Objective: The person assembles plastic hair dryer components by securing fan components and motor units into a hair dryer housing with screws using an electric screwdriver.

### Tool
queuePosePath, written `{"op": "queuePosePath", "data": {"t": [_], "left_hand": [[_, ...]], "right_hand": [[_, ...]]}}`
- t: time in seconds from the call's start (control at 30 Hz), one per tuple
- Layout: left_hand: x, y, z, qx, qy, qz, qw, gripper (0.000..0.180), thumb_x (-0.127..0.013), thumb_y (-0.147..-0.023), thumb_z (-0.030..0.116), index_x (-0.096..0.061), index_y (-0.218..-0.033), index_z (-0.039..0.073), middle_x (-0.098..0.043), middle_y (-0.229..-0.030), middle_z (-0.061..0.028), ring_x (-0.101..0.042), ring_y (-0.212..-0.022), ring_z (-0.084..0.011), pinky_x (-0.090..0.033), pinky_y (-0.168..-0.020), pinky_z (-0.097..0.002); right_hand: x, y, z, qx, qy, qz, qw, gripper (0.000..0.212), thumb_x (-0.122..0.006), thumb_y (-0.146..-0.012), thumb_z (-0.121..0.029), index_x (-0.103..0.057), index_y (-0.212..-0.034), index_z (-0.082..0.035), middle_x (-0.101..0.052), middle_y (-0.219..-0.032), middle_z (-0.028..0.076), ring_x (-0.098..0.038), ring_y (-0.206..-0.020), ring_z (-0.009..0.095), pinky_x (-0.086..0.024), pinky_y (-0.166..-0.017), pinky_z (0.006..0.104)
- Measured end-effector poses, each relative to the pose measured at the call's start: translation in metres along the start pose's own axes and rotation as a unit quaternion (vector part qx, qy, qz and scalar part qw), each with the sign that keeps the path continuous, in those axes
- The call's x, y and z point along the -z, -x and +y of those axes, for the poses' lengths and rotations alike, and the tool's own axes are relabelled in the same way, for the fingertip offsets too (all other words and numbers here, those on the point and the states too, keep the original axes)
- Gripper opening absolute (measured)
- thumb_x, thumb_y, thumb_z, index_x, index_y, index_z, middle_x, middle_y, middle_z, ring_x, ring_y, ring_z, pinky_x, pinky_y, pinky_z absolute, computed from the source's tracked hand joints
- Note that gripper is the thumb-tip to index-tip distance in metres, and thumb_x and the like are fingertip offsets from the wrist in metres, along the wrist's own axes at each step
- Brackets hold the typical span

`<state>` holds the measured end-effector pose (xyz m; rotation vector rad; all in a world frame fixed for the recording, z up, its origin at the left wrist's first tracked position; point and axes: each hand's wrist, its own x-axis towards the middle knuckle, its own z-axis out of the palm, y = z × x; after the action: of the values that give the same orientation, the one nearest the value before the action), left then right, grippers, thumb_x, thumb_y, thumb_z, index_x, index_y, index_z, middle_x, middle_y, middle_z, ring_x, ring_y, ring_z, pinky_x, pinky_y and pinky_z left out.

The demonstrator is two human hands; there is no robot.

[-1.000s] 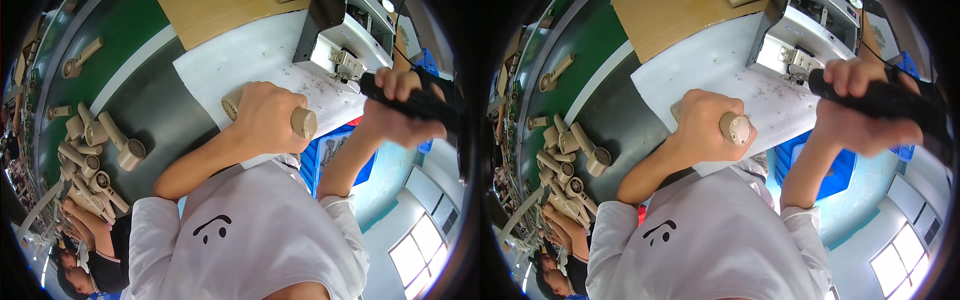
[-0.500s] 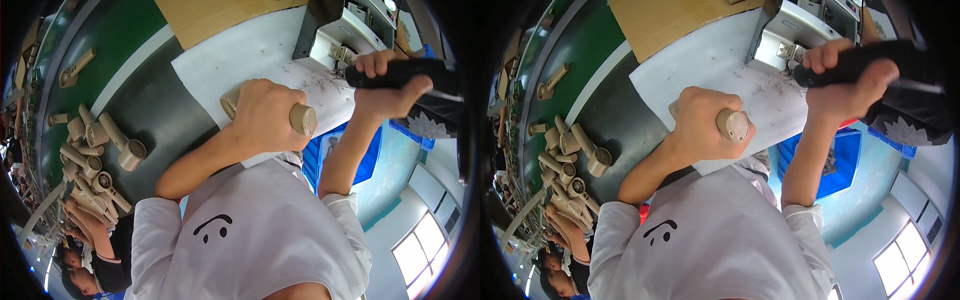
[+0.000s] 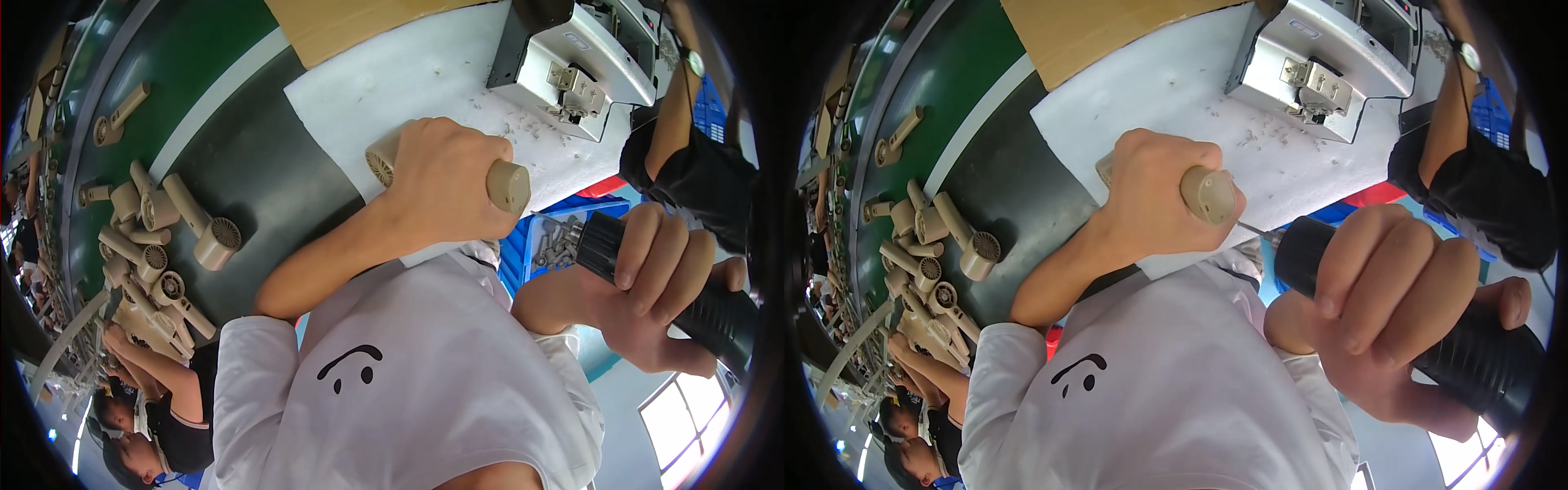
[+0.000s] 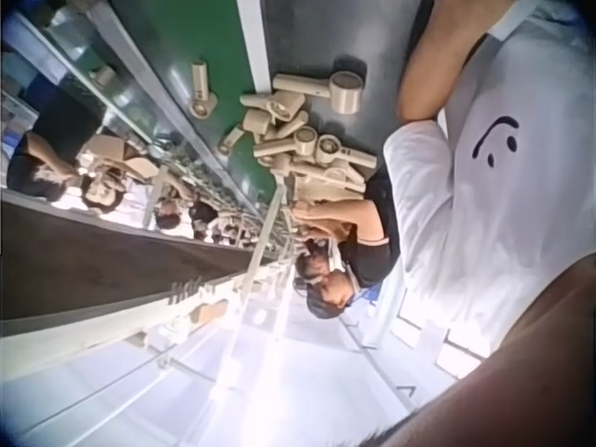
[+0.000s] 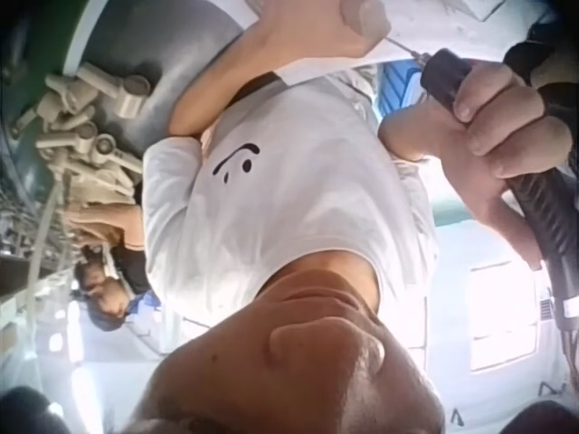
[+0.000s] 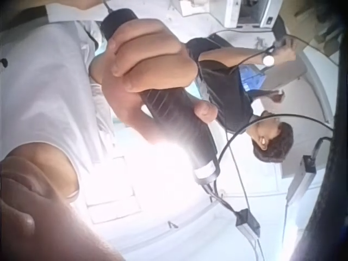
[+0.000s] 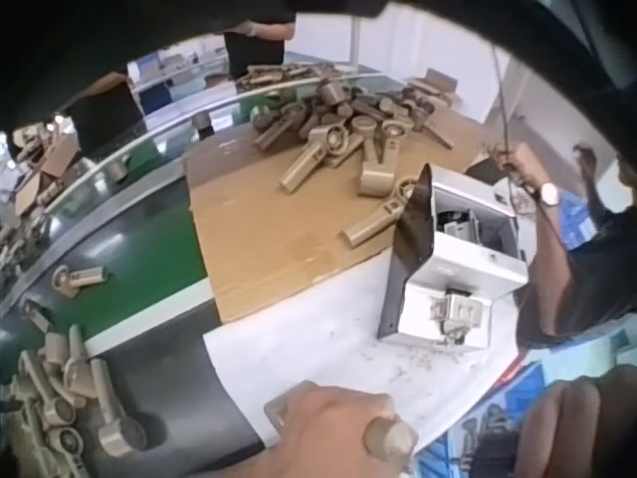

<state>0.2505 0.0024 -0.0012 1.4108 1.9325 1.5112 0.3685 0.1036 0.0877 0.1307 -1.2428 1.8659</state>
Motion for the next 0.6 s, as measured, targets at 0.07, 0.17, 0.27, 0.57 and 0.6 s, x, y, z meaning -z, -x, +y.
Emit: {"op": "queuePosePath", "data": {"t": [0.07, 0.17, 0.27, 0.57, 0.6], "left_hand": [[-0.001, 0.0, 0.0, 0.008, 0.005, 0.002, 1.0, 0.033, -0.07, -0.056, 0.008, -0.038, -0.048, 0.008, -0.036, -0.043, -0.0083, -0.034, -0.037, -0.0268, -0.029, -0.037, -0.031], [0.001, -0.001, 0.002, 0.024, 0.002, -0.011, 1.0, 0.033, -0.071, -0.055, 0.01, -0.039, -0.048, 0.008, -0.037, -0.043, -0.0084, -0.036, -0.038, -0.0279, -0.03, -0.037, -0.0317], [0.0, -0.001, 0.0, 0.035, -0.007, -0.027, 0.999, 0.033, -0.072, -0.054, 0.012, -0.04, -0.048, 0.008, -0.038, -0.043, -0.0087, -0.038, -0.038, -0.0288, -0.031, -0.037, -0.0322], [0.007, -0.01, 0.0, 0.082, -0.033, -0.059, 0.994, 0.028, -0.071, -0.057, 0.014, -0.045, -0.049, 0.006, -0.043, -0.045, -0.0115, -0.044, -0.042, -0.0335, -0.036, -0.041, -0.0348], [0.01, -0.014, -0.001, 0.091, -0.053, -0.067, 0.992, 0.024, -0.07, -0.058, 0.014, -0.048, -0.05, 0.006, -0.045, -0.047, -0.013, -0.046, -0.044, -0.0356, -0.038, -0.042, -0.0356]], "right_hand": [[0.0, 0.001, 0.002, -0.016, 0.007, -0.021, 1.0, 0.06, -0.059, -0.083, -0.056, -0.05, -0.118, -0.008, -0.05, -0.069, -0.003, -0.049, -0.056, 0.007, -0.038, -0.055, 0.0224], [0.001, 0.0, 0.008, -0.043, 0.013, -0.032, 0.998, 0.063, -0.06, -0.082, -0.059, -0.05, -0.119, -0.009, -0.051, -0.069, -0.003, -0.048, -0.056, 0.007, -0.039, -0.055, 0.0223], [0.003, 0.001, 0.013, -0.037, 0.004, -0.038, 0.999, 0.065, -0.059, -0.081, -0.062, -0.049, -0.121, -0.011, -0.051, -0.07, -0.004, -0.048, -0.056, 0.006, -0.039, -0.055, 0.0222], [0.01, -0.008, 0.021, -0.026, -0.002, -0.065, 0.998, 0.066, -0.059, -0.082, -0.063, -0.047, -0.123, -0.012, -0.05, -0.068, -0.004, -0.048, -0.056, 0.006, -0.039, -0.056, 0.0211], [0.014, -0.011, 0.021, -0.025, -0.012, -0.068, 0.997, 0.067, -0.058, -0.082, -0.063, -0.047, -0.124, -0.012, -0.049, -0.068, -0.004, -0.047, -0.056, 0.006, -0.038, -0.056, 0.0214]]}}
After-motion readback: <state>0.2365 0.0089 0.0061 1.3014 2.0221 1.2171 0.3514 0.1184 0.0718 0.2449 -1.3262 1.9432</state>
